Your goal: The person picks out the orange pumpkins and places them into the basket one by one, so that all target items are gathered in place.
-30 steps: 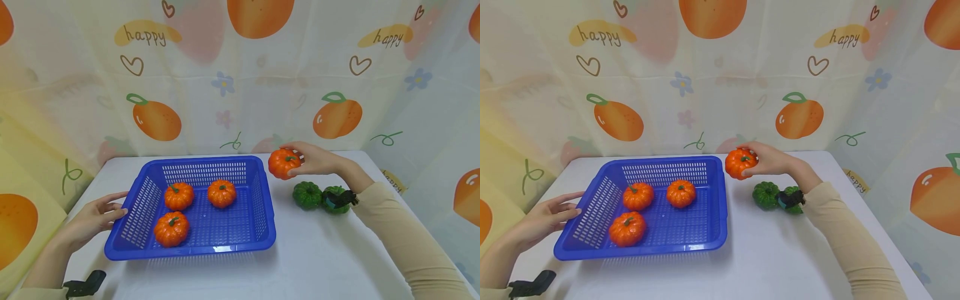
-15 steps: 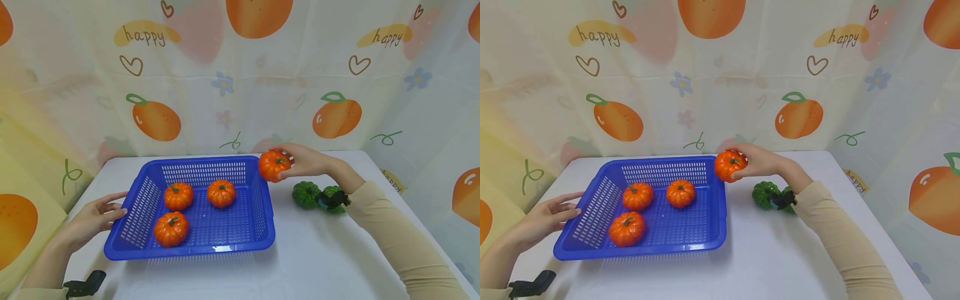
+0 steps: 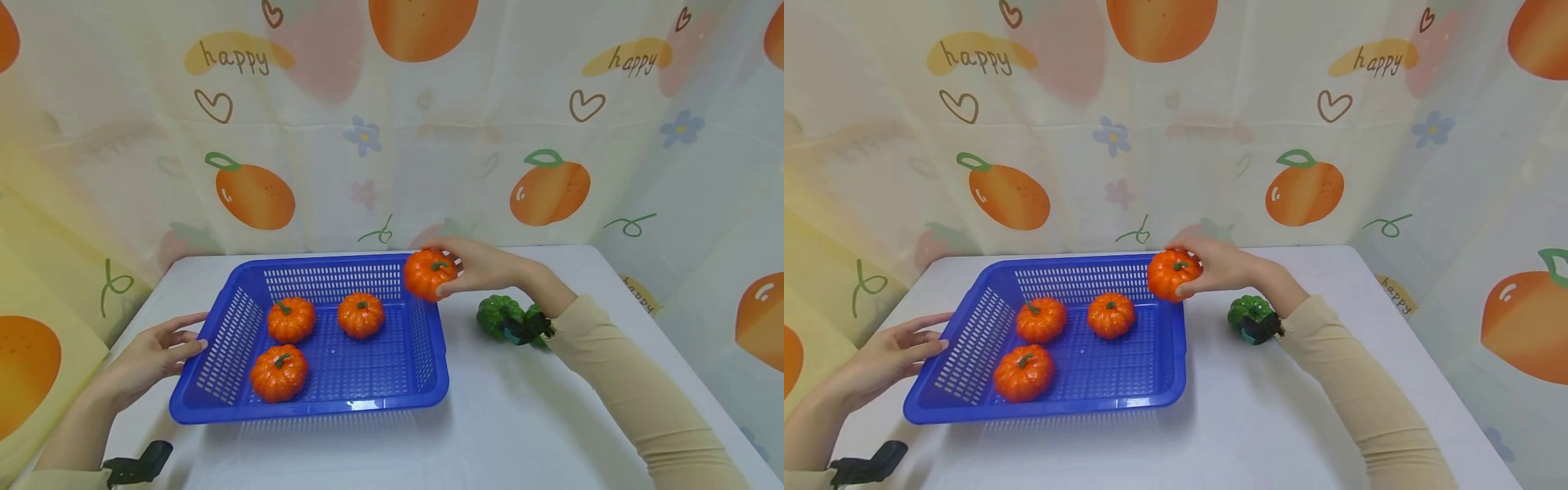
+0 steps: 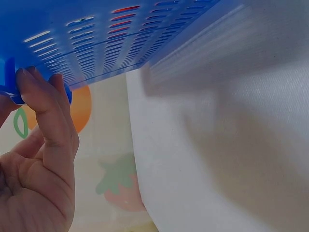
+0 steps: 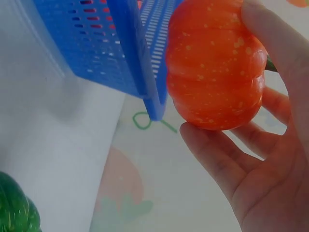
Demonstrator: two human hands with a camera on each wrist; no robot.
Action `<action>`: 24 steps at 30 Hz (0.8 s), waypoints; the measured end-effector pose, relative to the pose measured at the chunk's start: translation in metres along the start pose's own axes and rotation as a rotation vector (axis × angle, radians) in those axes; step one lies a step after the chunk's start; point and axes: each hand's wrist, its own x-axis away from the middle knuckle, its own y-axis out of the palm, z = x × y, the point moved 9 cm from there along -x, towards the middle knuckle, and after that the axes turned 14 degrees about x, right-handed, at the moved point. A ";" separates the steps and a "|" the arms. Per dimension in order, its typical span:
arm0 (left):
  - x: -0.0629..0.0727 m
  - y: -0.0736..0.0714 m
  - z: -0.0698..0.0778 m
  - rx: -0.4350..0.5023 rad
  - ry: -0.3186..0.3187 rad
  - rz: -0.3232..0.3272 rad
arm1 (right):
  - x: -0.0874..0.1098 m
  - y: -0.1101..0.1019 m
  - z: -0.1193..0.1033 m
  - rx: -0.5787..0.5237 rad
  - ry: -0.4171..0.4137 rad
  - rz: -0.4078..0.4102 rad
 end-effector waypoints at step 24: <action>0.000 0.000 0.000 -0.025 -0.011 0.004 | -0.023 0.021 -0.031 0.060 -0.037 -0.098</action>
